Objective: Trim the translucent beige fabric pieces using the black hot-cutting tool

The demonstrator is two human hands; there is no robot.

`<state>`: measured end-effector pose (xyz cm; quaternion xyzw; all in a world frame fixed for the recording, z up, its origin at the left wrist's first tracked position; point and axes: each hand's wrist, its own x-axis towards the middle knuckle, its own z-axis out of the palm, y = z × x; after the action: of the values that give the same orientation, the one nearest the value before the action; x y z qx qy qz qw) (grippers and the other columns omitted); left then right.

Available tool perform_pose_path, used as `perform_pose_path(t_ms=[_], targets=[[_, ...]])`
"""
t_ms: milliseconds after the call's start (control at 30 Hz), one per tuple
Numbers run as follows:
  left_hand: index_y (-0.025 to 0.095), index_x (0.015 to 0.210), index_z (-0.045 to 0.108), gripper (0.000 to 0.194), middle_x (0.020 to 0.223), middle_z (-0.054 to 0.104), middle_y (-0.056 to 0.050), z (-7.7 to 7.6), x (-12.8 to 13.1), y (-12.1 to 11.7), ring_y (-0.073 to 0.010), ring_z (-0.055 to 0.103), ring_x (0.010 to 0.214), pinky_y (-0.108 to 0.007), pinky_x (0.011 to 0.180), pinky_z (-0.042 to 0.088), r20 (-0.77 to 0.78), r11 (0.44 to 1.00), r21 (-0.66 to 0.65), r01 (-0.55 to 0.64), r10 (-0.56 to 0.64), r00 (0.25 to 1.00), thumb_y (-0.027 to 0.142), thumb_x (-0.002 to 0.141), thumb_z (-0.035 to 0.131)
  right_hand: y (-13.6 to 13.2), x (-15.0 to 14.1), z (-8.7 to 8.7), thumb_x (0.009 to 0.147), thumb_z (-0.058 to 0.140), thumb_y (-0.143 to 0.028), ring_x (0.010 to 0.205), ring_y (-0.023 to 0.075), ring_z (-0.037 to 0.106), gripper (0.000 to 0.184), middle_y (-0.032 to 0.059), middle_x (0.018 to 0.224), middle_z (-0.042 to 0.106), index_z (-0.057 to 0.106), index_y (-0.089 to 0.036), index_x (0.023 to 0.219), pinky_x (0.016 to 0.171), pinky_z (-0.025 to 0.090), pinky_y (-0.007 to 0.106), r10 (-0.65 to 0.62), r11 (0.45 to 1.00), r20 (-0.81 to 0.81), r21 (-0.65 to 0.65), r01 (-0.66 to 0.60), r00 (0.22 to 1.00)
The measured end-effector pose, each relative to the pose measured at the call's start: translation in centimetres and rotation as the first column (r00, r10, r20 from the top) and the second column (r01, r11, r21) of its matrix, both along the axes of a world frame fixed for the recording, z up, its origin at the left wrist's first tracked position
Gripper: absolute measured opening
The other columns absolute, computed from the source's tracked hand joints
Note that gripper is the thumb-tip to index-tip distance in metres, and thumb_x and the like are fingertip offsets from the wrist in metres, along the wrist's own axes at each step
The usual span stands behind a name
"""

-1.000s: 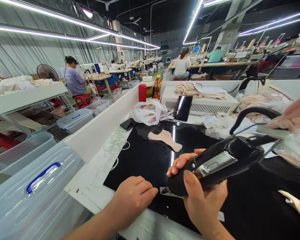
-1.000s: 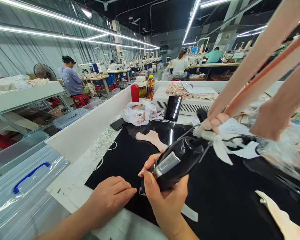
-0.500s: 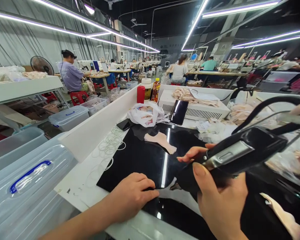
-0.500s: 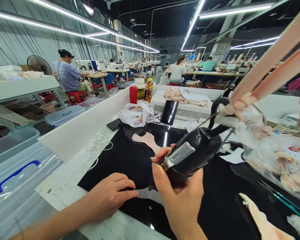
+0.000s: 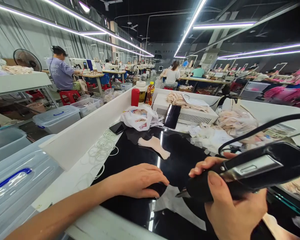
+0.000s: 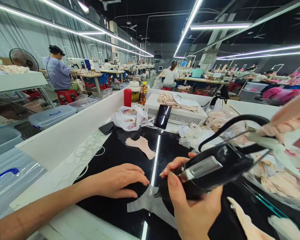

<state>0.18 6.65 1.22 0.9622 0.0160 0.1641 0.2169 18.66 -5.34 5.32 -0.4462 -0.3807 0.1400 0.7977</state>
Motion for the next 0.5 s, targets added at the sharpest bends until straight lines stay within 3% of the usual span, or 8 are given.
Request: perform_pose_path(t_ms=[100,200,300,500], targets=[[0.023,0.138,0.059,0.051,0.133,0.071,-0.008,0.2,1.4,0.4,-0.0256,0.058,0.139,-0.040,0.118,0.046,-0.076,0.992,-0.090,0.087,-0.094,0.993,0.026,0.091,0.080,0.1,-0.2,-0.1,0.079,0.088,-0.027,0.069,0.0185,0.067,0.047,-0.0023,0.083,0.068,0.060,-0.026,0.117,0.062,0.062,0.035,0.004,1.000,-0.039,-0.001,-0.004,0.999],[0.025,0.139,0.058,0.057,0.136,0.070,-0.008,0.0,2.2,0.7,-0.0288,0.054,0.144,-0.049,0.124,0.038,-0.129,0.979,-0.142,0.144,-0.163,0.978,0.028,0.088,0.083,0.4,-0.6,0.1,0.076,0.089,-0.028,0.067,0.0183,0.065,0.046,-0.0032,0.080,0.066,0.061,-0.027,0.113,0.061,0.062,0.035,0.012,1.000,-0.074,-0.011,-0.012,0.997],[0.025,0.142,0.054,0.064,0.141,0.067,-0.008,-0.4,2.2,1.0,-0.0307,0.049,0.147,-0.059,0.126,0.030,-0.134,0.972,-0.170,0.162,-0.186,0.973,0.031,0.086,0.084,0.7,-0.9,0.3,0.075,0.089,-0.031,0.068,0.0190,0.064,0.044,-0.0030,0.079,0.065,0.062,-0.028,0.110,0.059,0.062,0.035,0.026,1.000,-0.085,-0.014,-0.028,0.996],[0.025,0.149,0.047,0.077,0.148,0.062,-0.008,-0.8,1.7,1.3,-0.0317,0.041,0.152,-0.063,0.128,0.021,-0.112,0.965,-0.196,0.172,-0.196,0.974,0.035,0.083,0.087,1.2,-1.3,-0.2,0.075,0.087,-0.029,0.068,0.0209,0.061,0.045,-0.0029,0.080,0.063,0.063,-0.029,0.113,0.059,0.060,0.039,0.029,0.999,-0.086,-0.014,-0.030,0.996]])
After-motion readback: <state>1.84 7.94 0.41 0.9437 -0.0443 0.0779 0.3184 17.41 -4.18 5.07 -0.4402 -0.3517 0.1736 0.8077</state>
